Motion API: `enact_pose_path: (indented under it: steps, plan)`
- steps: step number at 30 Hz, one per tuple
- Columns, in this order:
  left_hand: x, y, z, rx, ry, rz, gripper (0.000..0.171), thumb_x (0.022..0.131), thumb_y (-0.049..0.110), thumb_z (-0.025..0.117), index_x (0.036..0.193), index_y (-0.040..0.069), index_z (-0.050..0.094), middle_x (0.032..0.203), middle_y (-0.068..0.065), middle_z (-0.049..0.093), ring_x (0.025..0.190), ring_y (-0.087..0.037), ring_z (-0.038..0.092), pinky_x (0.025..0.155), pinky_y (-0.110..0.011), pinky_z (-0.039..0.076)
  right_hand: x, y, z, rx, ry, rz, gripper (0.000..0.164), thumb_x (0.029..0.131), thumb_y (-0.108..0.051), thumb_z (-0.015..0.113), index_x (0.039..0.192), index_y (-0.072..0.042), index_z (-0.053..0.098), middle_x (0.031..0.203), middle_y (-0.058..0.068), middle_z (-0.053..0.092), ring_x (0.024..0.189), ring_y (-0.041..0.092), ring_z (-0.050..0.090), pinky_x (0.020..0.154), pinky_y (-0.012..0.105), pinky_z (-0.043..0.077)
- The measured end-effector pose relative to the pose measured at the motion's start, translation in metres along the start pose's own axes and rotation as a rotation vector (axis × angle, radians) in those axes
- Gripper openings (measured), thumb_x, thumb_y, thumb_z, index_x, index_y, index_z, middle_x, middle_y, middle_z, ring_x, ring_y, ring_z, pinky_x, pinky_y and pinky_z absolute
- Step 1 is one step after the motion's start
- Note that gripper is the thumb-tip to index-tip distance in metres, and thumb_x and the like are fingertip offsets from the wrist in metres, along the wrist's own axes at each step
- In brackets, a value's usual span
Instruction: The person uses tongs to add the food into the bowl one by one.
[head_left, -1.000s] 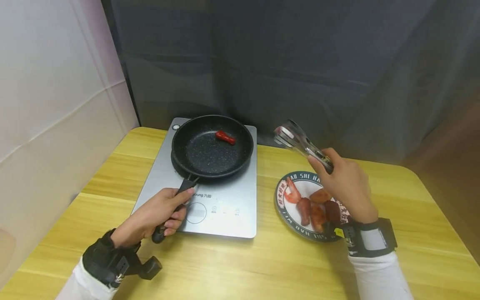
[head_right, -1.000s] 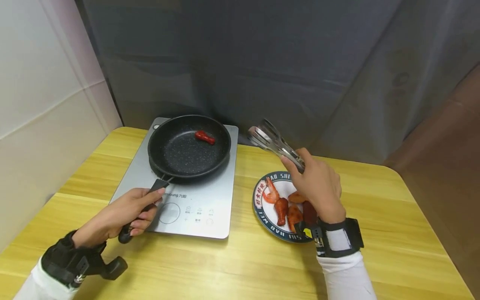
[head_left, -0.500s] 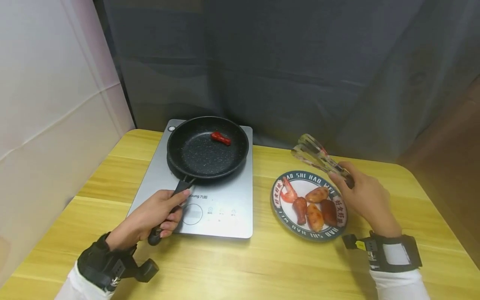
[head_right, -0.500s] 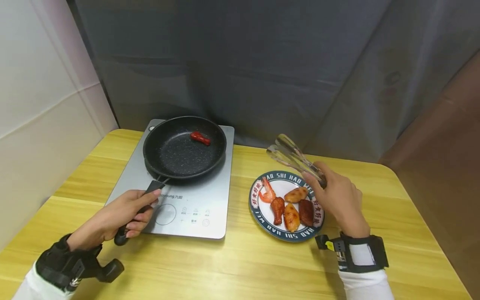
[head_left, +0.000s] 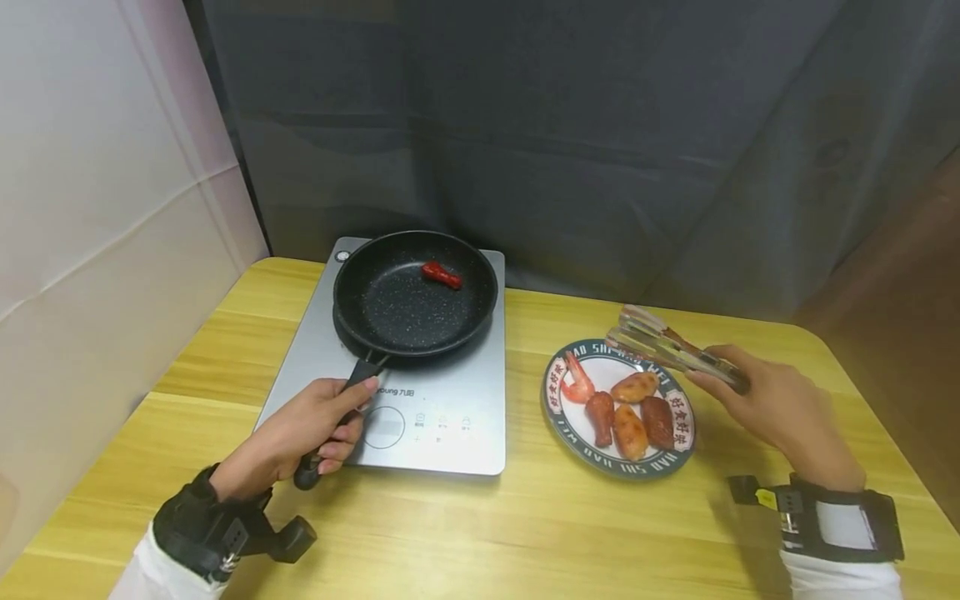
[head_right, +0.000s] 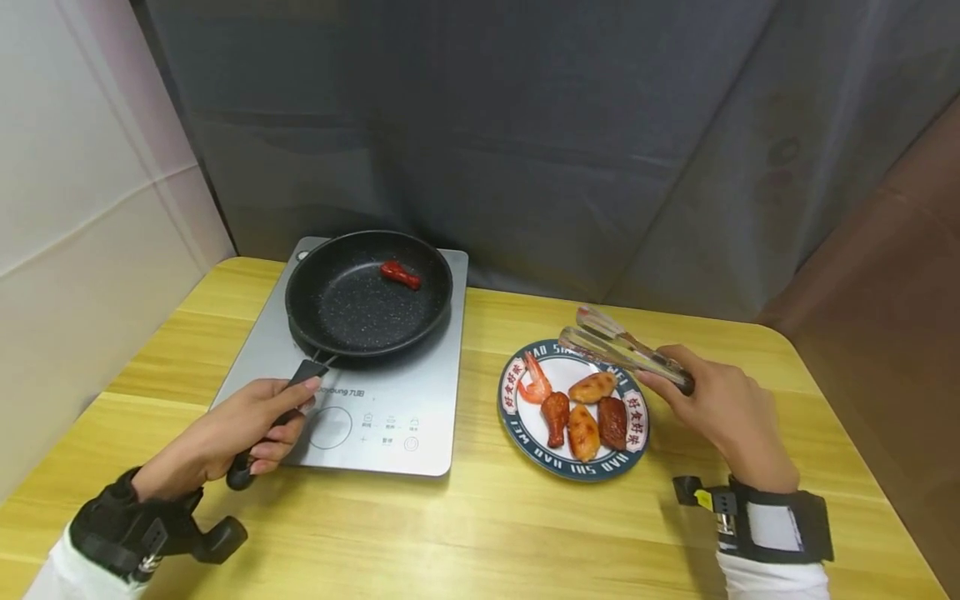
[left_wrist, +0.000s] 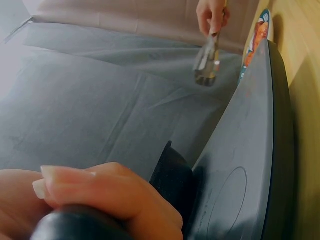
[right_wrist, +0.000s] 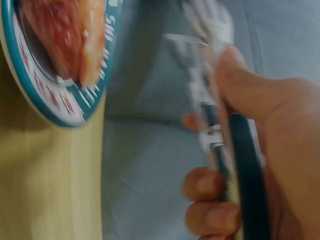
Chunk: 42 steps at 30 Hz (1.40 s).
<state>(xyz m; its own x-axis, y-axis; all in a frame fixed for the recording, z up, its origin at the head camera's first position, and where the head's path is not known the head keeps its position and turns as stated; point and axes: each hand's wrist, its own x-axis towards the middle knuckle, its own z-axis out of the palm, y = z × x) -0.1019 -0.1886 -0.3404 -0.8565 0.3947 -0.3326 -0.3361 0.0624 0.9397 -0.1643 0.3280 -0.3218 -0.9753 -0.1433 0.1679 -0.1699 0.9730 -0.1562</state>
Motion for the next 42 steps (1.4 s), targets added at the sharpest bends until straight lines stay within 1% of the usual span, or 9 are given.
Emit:
enact_pose_path:
  steps: [8,10,12,17,22,26,31,38,42]
  plan:
    - [0.001,-0.001,0.000,0.000,0.003,-0.001,0.042,0.102,0.041,0.044,0.081,0.006,0.035,0.056,0.004,0.028,0.040,-0.006,0.028,0.034,-0.020,0.029,-0.011,0.021,-0.008,-0.061,-0.083,-0.021,0.057,0.087,-0.058,0.060,0.125,-0.015,0.057,0.087,0.022,0.065,0.071,0.039,0.060,0.042,0.037,0.037]
    - [0.001,-0.001,0.000,0.001,0.005,0.000,0.042,0.102,0.041,0.043,0.081,0.006,0.035,0.056,0.004,0.028,0.040,-0.007,0.028,0.034,-0.020,0.029,-0.012,0.023,-0.011,-0.080,-0.105,-0.023,0.059,0.087,-0.059,0.059,0.126,-0.015,0.056,0.090,0.026,0.065,0.072,0.043,0.061,0.042,0.038,0.037]
    - [0.001,-0.001,0.000,0.005,0.007,0.001,0.042,0.102,0.041,0.044,0.081,0.006,0.035,0.056,0.004,0.028,0.040,-0.007,0.028,0.034,-0.020,0.029,-0.013,0.026,-0.014,-0.094,-0.142,0.002,0.063,0.087,-0.063,0.056,0.129,-0.016,0.054,0.098,0.031,0.063,0.076,0.048,0.060,0.041,0.041,0.037]
    - [0.001,-0.001,0.001,0.002,0.010,0.002,0.043,0.102,0.041,0.044,0.081,0.006,0.034,0.056,0.004,0.029,0.040,-0.007,0.028,0.034,-0.020,0.029,-0.019,0.029,-0.021,-0.138,-0.219,0.027,0.071,0.083,-0.071,0.054,0.133,-0.019,0.053,0.112,0.032,0.059,0.085,0.052,0.059,0.040,0.043,0.038]
    - [0.001,0.000,0.000,0.001,0.012,0.000,0.042,0.102,0.041,0.044,0.082,0.005,0.036,0.056,0.004,0.029,0.040,-0.007,0.028,0.034,-0.020,0.028,-0.022,0.029,-0.021,-0.127,-0.203,-0.021,0.067,0.083,-0.067,0.058,0.132,-0.021,0.057,0.112,0.030,0.061,0.088,0.051,0.059,0.043,0.046,0.041]
    - [0.000,0.000,0.000,-0.003,0.008,0.000,0.041,0.102,0.041,0.044,0.084,0.005,0.036,0.056,0.004,0.029,0.041,-0.007,0.028,0.034,-0.020,0.029,-0.021,0.027,-0.019,-0.107,-0.180,-0.065,0.064,0.084,-0.062,0.062,0.130,-0.018,0.060,0.111,0.029,0.061,0.092,0.052,0.059,0.048,0.050,0.045]
    - [0.000,0.001,-0.001,-0.012,0.000,-0.002,0.041,0.102,0.041,0.043,0.084,0.005,0.036,0.057,0.004,0.028,0.041,-0.007,0.028,0.034,-0.020,0.029,-0.020,0.021,-0.016,-0.090,-0.132,-0.091,0.062,0.083,-0.059,0.065,0.127,-0.015,0.062,0.105,0.030,0.063,0.087,0.048,0.062,0.054,0.053,0.047]
    - [-0.001,0.001,-0.001,-0.009,-0.006,-0.002,0.040,0.102,0.041,0.043,0.085,0.005,0.036,0.057,0.004,0.029,0.041,-0.007,0.028,0.034,-0.020,0.029,-0.014,0.003,-0.007,-0.129,-0.105,-0.074,0.065,0.082,-0.064,0.062,0.128,-0.017,0.062,0.092,0.025,0.065,0.077,0.040,0.063,0.042,0.041,0.041]
    - [-0.001,0.001,-0.001,-0.016,-0.005,-0.005,0.040,0.102,0.041,0.043,0.085,0.005,0.036,0.057,0.004,0.029,0.041,-0.007,0.028,0.034,-0.020,0.029,-0.010,-0.003,-0.001,-0.145,-0.141,-0.051,0.072,0.081,-0.070,0.058,0.129,-0.017,0.061,0.097,0.026,0.064,0.081,0.042,0.062,0.042,0.038,0.041]
